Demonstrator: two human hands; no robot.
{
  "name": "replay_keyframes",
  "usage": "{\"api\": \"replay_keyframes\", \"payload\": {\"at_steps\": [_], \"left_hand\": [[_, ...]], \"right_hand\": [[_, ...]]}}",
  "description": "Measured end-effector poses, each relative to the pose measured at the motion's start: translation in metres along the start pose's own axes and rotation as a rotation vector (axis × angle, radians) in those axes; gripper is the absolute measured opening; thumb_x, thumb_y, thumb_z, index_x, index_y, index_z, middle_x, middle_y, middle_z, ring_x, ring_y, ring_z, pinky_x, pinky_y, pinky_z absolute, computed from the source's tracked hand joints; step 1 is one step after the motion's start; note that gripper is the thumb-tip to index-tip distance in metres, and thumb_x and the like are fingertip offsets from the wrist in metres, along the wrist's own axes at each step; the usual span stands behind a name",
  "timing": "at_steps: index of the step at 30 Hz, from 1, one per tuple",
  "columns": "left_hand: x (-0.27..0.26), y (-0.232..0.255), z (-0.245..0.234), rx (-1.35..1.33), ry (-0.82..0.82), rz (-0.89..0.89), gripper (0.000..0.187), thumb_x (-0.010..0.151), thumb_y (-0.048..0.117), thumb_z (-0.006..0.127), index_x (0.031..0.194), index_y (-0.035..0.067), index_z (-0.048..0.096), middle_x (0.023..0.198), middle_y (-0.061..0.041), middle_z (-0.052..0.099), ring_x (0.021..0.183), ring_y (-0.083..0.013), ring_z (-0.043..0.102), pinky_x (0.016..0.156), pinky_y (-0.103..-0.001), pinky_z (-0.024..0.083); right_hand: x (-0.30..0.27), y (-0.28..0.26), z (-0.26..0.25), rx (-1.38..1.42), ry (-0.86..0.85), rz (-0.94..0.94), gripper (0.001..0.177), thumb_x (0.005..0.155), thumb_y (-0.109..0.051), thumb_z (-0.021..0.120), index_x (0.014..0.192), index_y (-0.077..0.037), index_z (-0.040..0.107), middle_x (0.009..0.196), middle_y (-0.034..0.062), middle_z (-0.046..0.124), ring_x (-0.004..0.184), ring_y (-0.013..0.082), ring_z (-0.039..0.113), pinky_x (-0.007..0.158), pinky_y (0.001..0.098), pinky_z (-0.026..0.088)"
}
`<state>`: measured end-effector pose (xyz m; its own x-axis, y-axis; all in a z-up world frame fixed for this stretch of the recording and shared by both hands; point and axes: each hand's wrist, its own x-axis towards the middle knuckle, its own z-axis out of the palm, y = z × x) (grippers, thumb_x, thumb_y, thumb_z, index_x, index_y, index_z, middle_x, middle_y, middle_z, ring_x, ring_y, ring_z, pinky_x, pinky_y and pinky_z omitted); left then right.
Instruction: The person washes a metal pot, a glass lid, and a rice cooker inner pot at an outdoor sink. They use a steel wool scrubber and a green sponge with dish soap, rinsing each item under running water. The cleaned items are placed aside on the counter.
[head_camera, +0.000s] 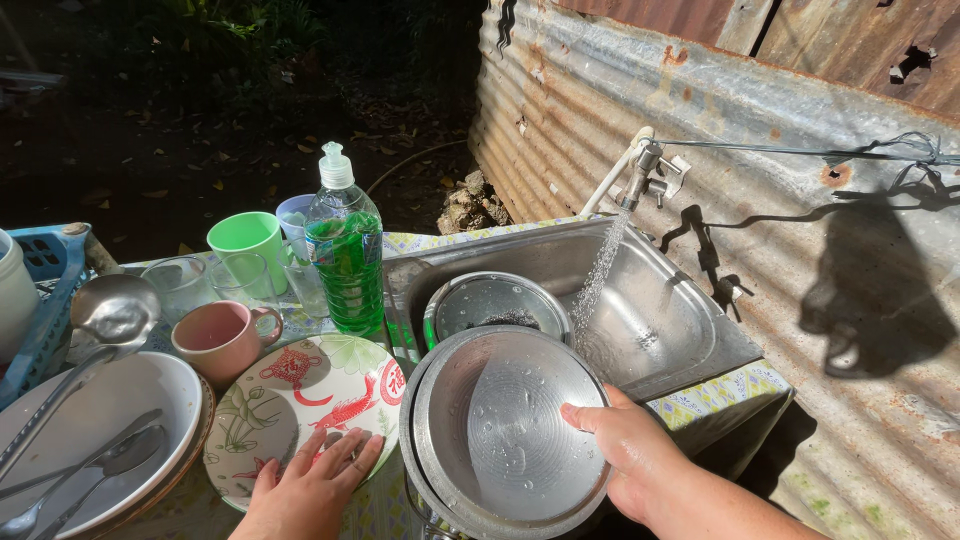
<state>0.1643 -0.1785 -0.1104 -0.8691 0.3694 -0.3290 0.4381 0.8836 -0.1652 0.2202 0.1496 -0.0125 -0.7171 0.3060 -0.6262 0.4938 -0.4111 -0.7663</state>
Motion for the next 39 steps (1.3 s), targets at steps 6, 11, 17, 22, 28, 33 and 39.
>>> {"api": "replay_keyframes", "payload": {"at_steps": [6, 11, 17, 22, 28, 33, 39], "left_hand": [[-0.024, -0.004, -0.051, -0.203, -0.164, 0.013, 0.083, 0.101, 0.03, 0.06, 0.162, 0.044, 0.006, 0.17, 0.016, 0.01, 0.156, -0.029, 0.015, 0.115, -0.067, 0.028], [-0.041, -0.011, -0.079, -0.576, 0.11, 0.017, 0.069, 0.091, 0.024, 0.066, 0.154, 0.038, 0.042, 0.147, 0.006, 0.055, 0.135, -0.0207, 0.055, 0.109, -0.037, 0.049], [-0.064, -0.036, -0.112, -0.923, 0.44, -0.025, 0.053, 0.088, 0.021, 0.074, 0.14, 0.018, 0.064, 0.12, -0.009, 0.073, 0.114, -0.0249, 0.068, 0.098, -0.038, 0.053], [-0.076, -0.066, -0.119, -0.76, 0.446, -0.242, 0.063, 0.087, 0.023, 0.075, 0.148, 0.025, 0.06, 0.137, -0.005, 0.07, 0.123, -0.0293, 0.069, 0.094, -0.038, 0.056], [-0.081, -0.121, -0.061, -0.162, 0.451, -0.321, 0.069, 0.094, 0.036, 0.054, 0.159, 0.049, 0.038, 0.15, 0.015, 0.058, 0.14, -0.0132, 0.059, 0.111, -0.037, 0.054], [-0.069, -0.153, 0.0, 0.229, 0.253, -0.48, 0.073, 0.091, 0.045, 0.044, 0.158, 0.057, 0.018, 0.164, 0.024, 0.027, 0.15, -0.0177, 0.033, 0.119, -0.048, 0.034], [-0.061, -0.18, 0.029, 0.21, 0.031, -0.401, 0.077, 0.093, 0.048, 0.042, 0.162, 0.049, 0.009, 0.171, 0.021, 0.016, 0.153, -0.0176, 0.028, 0.123, -0.048, 0.031]], "right_hand": [[0.006, 0.007, -0.006, 0.02, -0.048, -0.049, 0.045, 0.092, -0.005, 0.062, 0.136, -0.009, 0.058, 0.121, 0.0182, 0.071, 0.111, 0.0328, 0.068, 0.096, 0.0554, 0.055], [0.009, 0.011, -0.01, 0.062, -0.082, -0.062, 0.044, 0.092, -0.006, 0.063, 0.135, -0.009, 0.059, 0.119, 0.0181, 0.072, 0.108, 0.033, 0.069, 0.096, 0.0538, 0.055], [0.006, 0.011, -0.008, 0.057, -0.083, -0.065, 0.047, 0.088, -0.003, 0.06, 0.135, -0.007, 0.059, 0.118, 0.0187, 0.071, 0.108, 0.0336, 0.069, 0.095, 0.0536, 0.056], [0.005, 0.008, -0.007, 0.05, -0.051, -0.048, 0.044, 0.092, -0.006, 0.062, 0.136, -0.008, 0.057, 0.122, 0.0188, 0.07, 0.111, 0.0334, 0.068, 0.096, 0.0543, 0.055], [0.004, 0.011, -0.008, 0.038, -0.084, -0.08, 0.047, 0.089, -0.004, 0.061, 0.136, -0.006, 0.058, 0.122, 0.0193, 0.071, 0.111, 0.0329, 0.069, 0.097, 0.0521, 0.055], [0.006, 0.016, 0.003, 0.054, -0.082, -0.057, 0.047, 0.088, -0.003, 0.061, 0.135, -0.006, 0.058, 0.122, 0.0192, 0.07, 0.112, 0.033, 0.068, 0.098, 0.0531, 0.054], [0.01, 0.013, 0.025, 0.037, -0.096, -0.059, 0.05, 0.09, -0.004, 0.062, 0.14, -0.008, 0.055, 0.128, 0.019, 0.068, 0.117, 0.0322, 0.066, 0.098, 0.0536, 0.054]]}}
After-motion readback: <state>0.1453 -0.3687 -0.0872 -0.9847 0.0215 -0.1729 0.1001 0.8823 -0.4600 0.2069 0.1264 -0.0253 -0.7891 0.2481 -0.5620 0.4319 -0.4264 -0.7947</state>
